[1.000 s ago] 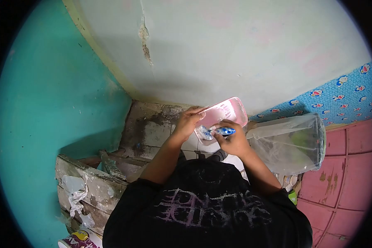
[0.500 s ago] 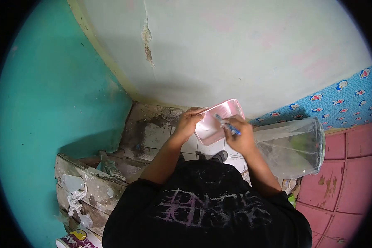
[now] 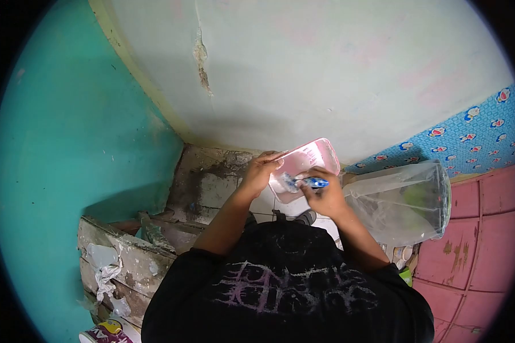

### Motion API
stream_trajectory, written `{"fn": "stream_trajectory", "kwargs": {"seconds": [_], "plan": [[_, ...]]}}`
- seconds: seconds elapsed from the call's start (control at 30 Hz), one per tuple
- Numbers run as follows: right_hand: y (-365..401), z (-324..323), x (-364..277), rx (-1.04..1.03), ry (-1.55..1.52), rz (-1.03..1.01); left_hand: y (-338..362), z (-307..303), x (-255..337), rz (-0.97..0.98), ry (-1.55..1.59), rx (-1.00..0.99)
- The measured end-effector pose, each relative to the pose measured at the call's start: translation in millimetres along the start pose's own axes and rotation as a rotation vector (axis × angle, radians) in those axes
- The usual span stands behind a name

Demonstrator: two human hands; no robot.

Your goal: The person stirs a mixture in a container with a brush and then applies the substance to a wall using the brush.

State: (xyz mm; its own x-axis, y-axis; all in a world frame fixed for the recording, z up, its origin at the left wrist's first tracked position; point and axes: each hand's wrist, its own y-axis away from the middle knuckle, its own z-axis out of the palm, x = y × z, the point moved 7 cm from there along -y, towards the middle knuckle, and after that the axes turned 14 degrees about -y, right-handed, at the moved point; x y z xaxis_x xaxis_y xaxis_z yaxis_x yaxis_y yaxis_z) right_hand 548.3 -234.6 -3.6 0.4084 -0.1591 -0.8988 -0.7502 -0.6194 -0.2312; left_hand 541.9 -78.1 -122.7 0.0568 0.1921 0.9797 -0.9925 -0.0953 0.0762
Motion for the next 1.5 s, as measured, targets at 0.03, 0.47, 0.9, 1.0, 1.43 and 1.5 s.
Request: {"fn": "stream_trajectory", "kwargs": {"seconds": [0.03, 0.47, 0.9, 1.0, 1.43, 1.5], "plan": [[-0.8, -8.2, -1.9, 0.035, 0.001, -0.019, 0.3, 0.2, -0.8, -0.013, 0.006, -0.005], [7.2, -9.5, -13.4, 0.001, 0.45, -0.144, 6.2, 11.0, 0.9, 0.02, 0.061, -0.003], [6.5, -33.6, -40.8, 0.067, 0.298, -0.16, 10.1, 18.3, 6.7, 0.016, 0.17, -0.012], [0.2, -52.7, -23.4, 0.155, 0.493, -0.094, 7.6, 20.8, 2.9, 0.019, 0.168, -0.03], [18.7, 5.1, -22.8, -0.118, 0.343, -0.036, 10.1, 21.1, 2.4, 0.051, 0.029, -0.025], [13.8, -15.6, -34.0, -0.023, 0.438, -0.129, 12.6, 20.2, 3.4, 0.028, 0.068, -0.019]]}}
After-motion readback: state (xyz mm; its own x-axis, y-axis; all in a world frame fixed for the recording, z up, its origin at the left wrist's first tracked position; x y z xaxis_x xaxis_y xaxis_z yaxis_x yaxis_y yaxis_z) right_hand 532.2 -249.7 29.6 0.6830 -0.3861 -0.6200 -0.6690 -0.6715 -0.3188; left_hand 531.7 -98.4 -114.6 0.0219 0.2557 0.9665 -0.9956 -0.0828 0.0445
